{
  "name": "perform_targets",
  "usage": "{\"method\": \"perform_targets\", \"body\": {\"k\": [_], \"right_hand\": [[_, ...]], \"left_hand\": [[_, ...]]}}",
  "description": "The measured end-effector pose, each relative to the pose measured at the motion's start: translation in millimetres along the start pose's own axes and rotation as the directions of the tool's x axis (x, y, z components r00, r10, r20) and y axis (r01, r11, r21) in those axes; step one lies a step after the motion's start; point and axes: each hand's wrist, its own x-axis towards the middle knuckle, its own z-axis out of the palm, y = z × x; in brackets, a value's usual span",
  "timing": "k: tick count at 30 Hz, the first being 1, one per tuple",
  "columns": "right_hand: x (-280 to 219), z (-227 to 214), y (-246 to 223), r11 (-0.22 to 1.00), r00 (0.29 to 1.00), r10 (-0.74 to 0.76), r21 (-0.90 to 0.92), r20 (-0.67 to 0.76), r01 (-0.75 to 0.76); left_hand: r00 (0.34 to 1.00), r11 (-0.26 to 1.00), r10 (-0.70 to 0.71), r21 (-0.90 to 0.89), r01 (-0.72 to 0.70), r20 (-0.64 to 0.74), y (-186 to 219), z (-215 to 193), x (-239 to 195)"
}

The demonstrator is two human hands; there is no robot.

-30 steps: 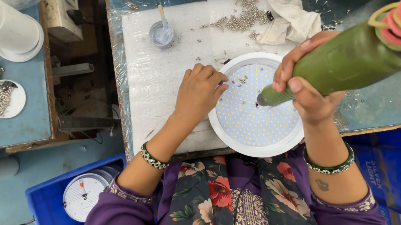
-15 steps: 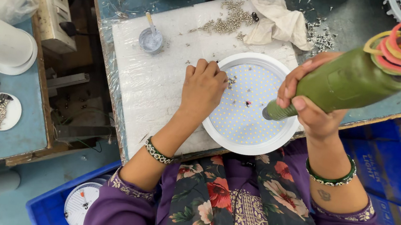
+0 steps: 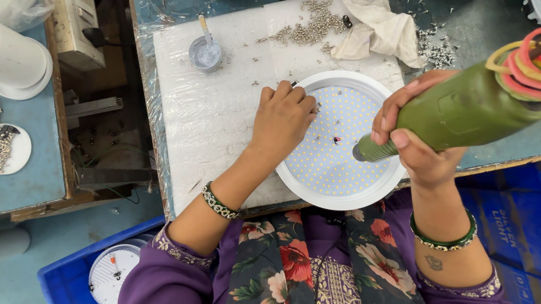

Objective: The person assembles a circular LED light by placing the LED panel into a housing and securing it with screws using an electric screwdriver.

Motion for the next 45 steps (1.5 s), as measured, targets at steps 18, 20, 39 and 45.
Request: {"method": "perform_targets", "body": {"k": [18,20,39,45], "right_hand": [[6,-8,2,0.999,0.999,-0.02,-0.032,-0.036,0.019],[8,-6,3,0.999,0.999,-0.017,-0.034,-0.037,0.016],[19,-5,0,1.0,0.997,0.003,-0.01,-0.082,-0.004],[20,-2,6,0.999,0.998,-0.04,-0.024,-0.05,0.039]], "left_hand": [[0.976,0.944,-0.214,-0.268,0.194,-0.047,-16,15,49],[0.984,0.935,-0.175,-0.319,0.156,-0.031,-9,27,58],[0.909,0.79,-0.401,-0.547,0.278,-0.117,-54,4,65],[0.932,0.755,-0.322,-0.64,0.144,-0.169,-21,-10,31]]}}
